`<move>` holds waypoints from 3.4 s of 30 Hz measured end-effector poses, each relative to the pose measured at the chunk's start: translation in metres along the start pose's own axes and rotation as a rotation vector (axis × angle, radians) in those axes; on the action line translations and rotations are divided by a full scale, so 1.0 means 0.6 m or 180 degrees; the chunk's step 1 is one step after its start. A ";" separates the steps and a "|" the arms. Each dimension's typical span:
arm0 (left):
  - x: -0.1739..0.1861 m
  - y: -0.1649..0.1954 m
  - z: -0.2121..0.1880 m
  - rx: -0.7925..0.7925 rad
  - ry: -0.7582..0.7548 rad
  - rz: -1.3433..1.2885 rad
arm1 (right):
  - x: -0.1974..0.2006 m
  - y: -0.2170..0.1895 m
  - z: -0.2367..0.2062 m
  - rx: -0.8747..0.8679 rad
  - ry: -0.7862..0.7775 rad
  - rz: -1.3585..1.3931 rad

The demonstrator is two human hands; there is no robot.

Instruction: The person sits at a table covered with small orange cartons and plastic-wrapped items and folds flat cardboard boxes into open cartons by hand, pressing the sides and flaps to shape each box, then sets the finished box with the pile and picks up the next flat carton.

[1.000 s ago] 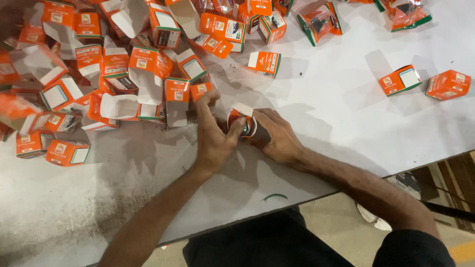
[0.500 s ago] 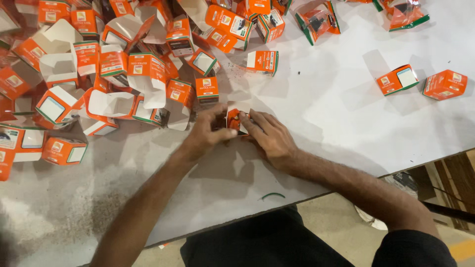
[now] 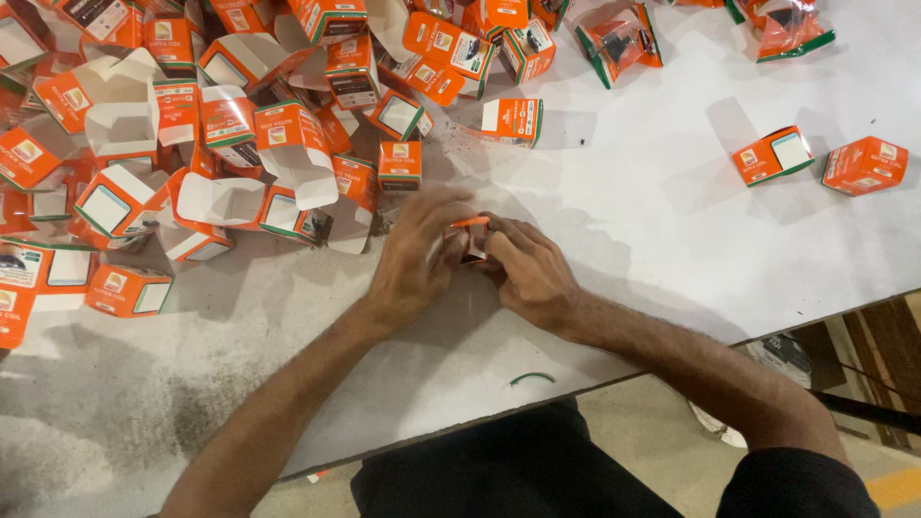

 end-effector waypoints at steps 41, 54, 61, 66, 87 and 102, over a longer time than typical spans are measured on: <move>-0.027 0.064 0.111 -0.1074 0.0370 0.0647 | 0.133 0.114 0.011 -0.2559 0.1947 0.4729; -0.337 -0.084 0.368 -0.0389 -0.0845 0.1791 | 0.093 0.079 -0.051 -0.0902 0.0464 0.0887; -0.079 -0.009 0.193 -0.0194 -0.0192 0.0269 | 0.087 0.050 -0.028 -0.0881 -0.0164 0.0598; 0.035 0.097 0.042 -0.0852 0.0701 0.0569 | 0.066 0.047 -0.023 -0.0642 -0.0056 0.0489; -0.051 0.079 -0.014 0.0395 0.0072 0.0877 | 0.051 0.027 -0.015 -0.0387 -0.0170 0.0310; -0.060 0.032 0.004 0.1865 -0.0716 -0.1077 | 0.033 0.026 -0.050 -0.1133 0.0098 0.0734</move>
Point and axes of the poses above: each hand's wrist, its own z-axis towards the middle knuckle, its own x-axis out of the back of the hand, y = z × x, the point moved 1 cm from there along z, towards the middle knuckle, and after that the axes turned 11 degrees about x, right-handed, at the moved point
